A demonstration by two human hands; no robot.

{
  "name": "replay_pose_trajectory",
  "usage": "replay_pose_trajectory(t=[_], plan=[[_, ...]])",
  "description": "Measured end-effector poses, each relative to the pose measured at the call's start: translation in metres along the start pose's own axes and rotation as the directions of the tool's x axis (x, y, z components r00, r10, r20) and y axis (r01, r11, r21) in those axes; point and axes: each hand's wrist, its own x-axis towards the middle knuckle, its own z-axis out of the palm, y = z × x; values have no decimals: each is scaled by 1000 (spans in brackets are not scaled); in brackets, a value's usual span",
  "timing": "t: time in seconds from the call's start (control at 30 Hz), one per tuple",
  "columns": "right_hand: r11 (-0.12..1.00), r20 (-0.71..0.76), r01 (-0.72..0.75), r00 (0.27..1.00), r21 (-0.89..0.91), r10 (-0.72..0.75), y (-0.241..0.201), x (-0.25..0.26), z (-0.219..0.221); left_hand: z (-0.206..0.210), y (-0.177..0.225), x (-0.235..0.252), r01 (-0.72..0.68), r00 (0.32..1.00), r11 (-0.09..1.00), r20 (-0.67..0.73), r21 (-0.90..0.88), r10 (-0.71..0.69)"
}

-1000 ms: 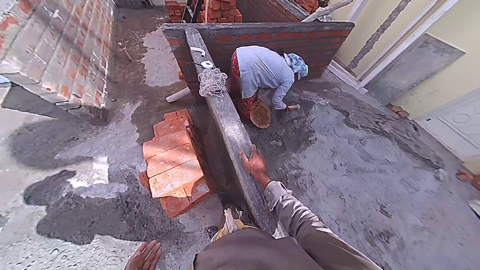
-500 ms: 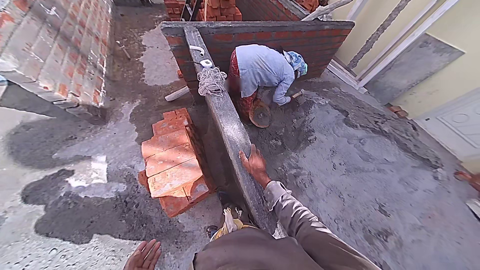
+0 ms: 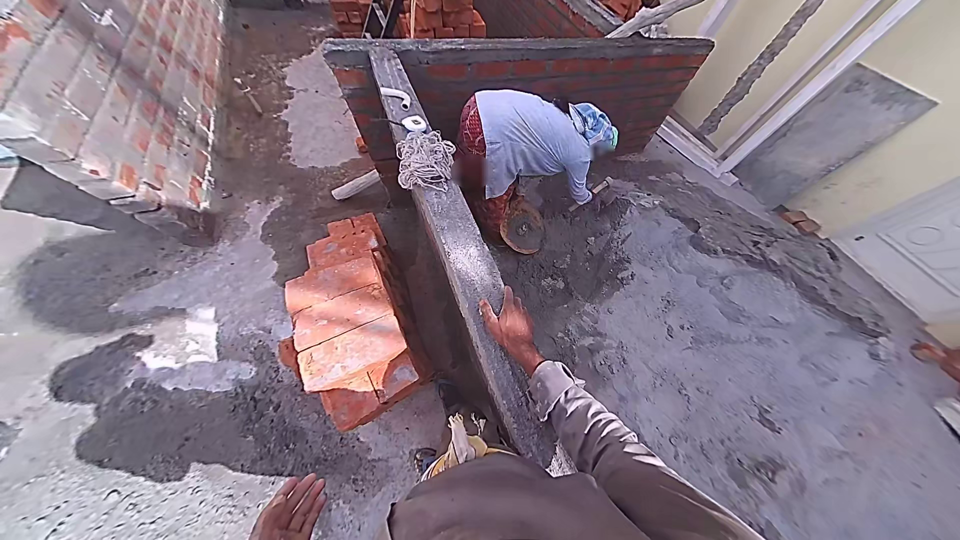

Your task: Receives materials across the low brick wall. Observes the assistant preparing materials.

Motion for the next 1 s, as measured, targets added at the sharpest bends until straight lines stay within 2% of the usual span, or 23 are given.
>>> replay_pose_trajectory(t=[1.0], plan=[[1000, 7, -13, 1000, -5, 13, 0, 0, -1, 2, 0, 0, 4, 1000, 1000, -5, 13, -4]])
